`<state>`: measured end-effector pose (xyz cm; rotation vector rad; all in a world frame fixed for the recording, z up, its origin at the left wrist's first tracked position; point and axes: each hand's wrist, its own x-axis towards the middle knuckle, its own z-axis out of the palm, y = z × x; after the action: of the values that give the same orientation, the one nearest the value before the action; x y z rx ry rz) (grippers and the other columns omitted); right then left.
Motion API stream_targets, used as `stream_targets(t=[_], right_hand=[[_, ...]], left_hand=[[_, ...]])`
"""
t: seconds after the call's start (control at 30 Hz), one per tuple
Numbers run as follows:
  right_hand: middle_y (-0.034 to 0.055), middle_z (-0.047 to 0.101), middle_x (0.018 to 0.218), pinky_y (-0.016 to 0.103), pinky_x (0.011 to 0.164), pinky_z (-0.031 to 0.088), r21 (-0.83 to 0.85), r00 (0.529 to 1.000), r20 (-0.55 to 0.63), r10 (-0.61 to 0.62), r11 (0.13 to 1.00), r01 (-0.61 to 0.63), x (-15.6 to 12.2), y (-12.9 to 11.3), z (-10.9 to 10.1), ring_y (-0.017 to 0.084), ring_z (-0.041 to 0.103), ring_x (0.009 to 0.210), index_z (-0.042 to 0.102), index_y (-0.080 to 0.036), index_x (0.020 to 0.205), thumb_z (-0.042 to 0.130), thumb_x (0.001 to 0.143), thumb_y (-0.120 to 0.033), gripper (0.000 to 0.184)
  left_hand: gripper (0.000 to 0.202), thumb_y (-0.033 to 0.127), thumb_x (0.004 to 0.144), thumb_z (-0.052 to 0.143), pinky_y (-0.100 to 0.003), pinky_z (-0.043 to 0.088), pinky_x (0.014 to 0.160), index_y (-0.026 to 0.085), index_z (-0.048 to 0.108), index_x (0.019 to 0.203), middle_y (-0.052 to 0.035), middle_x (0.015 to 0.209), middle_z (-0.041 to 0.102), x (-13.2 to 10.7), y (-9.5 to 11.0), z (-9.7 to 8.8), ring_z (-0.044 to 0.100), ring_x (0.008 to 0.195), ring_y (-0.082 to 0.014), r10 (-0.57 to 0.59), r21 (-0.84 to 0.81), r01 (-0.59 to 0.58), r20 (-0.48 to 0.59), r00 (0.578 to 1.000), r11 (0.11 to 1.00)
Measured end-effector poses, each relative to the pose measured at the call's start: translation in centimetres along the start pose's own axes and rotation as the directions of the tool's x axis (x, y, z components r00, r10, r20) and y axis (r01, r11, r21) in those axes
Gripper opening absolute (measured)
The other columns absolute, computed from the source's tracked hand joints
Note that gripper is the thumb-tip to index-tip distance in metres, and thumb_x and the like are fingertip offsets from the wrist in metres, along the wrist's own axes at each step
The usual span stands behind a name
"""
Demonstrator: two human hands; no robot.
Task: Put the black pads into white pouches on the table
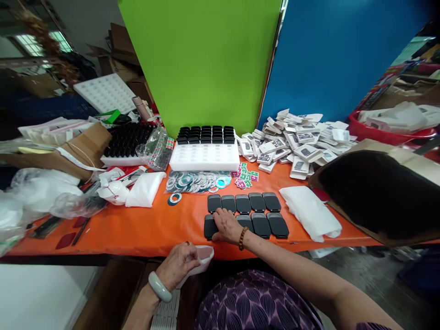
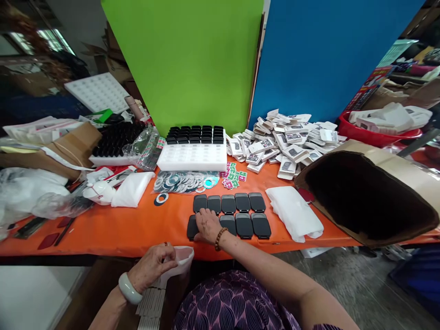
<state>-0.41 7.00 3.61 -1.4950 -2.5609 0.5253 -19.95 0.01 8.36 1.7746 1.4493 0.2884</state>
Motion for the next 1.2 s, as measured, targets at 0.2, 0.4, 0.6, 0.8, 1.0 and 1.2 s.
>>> stream_targets(t=[0.2,0.4,0.6,0.8,1.0,1.2], right_hand=[[0.0128,0.053,0.105,0.04,0.08,0.041,0.038,0.999,0.0,-0.05,0.998,0.049,1.0,0.0,0.2,0.028,0.05,0.094,0.05,-0.015,0.1,0.083,0.059,-0.03,0.054],[-0.0046,0.048,0.076,0.026,0.065,0.038,0.658,0.984,-0.169,0.057,0.749,0.07,-0.4,1.5,-1.3,0.013,0.045,0.066,0.046,-0.021,0.089,0.063,0.072,-0.013,0.025],[-0.0002,0.054,0.088,0.026,0.068,0.044,0.951,0.939,-0.273,0.208,0.205,0.232,-4.3,1.1,-3.7,0.014,0.052,0.079,0.049,-0.023,0.098,0.067,0.077,-0.031,0.028],[-0.0013,0.051,0.083,0.026,0.069,0.044,0.939,0.854,-0.34,0.393,0.192,0.285,-8.0,0.0,-4.8,0.013,0.05,0.075,0.051,-0.023,0.088,0.068,0.079,-0.032,0.021],[-0.0006,0.052,0.086,0.028,0.075,0.044,0.907,0.812,-0.398,0.426,0.319,0.276,-9.8,1.3,-6.0,0.015,0.05,0.081,0.053,-0.023,0.089,0.066,0.08,-0.029,0.017],[0.0003,0.053,0.089,0.03,0.079,0.046,0.912,0.831,-0.395,0.392,0.281,0.3,-11.2,2.0,-6.5,0.016,0.053,0.085,0.051,-0.024,0.094,0.065,0.082,-0.03,0.02]], left_hand=[[0.008,0.021,0.067,0.065,-0.028,0.037,0.069,0.021,0.068,0.059,-0.0005,0.065,0.062,0.3,-0.8,0.4,0.054,0.068,-0.0186,0.026,-0.048,-0.028,-0.038,0.999,0.998],[0.006,0.023,0.068,0.067,-0.029,0.039,0.072,0.021,0.07,0.063,-0.0022,0.07,0.066,0.9,-0.3,0.7,0.057,0.072,-0.0196,0.047,-0.064,-0.05,-0.053,0.997,0.997],[0.009,0.03,0.068,0.071,-0.03,0.044,0.078,0.023,0.072,0.063,-0.004,0.078,0.069,1.3,3.1,0.3,0.061,0.08,-0.0211,0.087,-0.22,-0.099,-0.062,0.994,0.97],[0.011,0.031,0.071,0.07,-0.03,0.044,0.079,0.024,0.072,0.062,-0.0046,0.084,0.07,1.8,7.7,0.6,0.061,0.082,-0.0212,0.162,-0.224,-0.188,-0.128,0.978,0.956],[0.014,0.031,0.07,0.071,-0.032,0.045,0.076,0.024,0.071,0.058,-0.0044,0.073,0.067,3.0,10.7,1.7,0.06,0.075,-0.021,0.217,-0.2,-0.251,-0.176,0.96,0.947],[0.012,0.029,0.069,0.073,-0.036,0.047,0.088,0.021,0.07,0.06,-0.0097,0.096,0.073,3.7,12.7,2.3,0.064,0.099,-0.0268,0.17,-0.472,-0.236,-0.178,0.969,0.849]])
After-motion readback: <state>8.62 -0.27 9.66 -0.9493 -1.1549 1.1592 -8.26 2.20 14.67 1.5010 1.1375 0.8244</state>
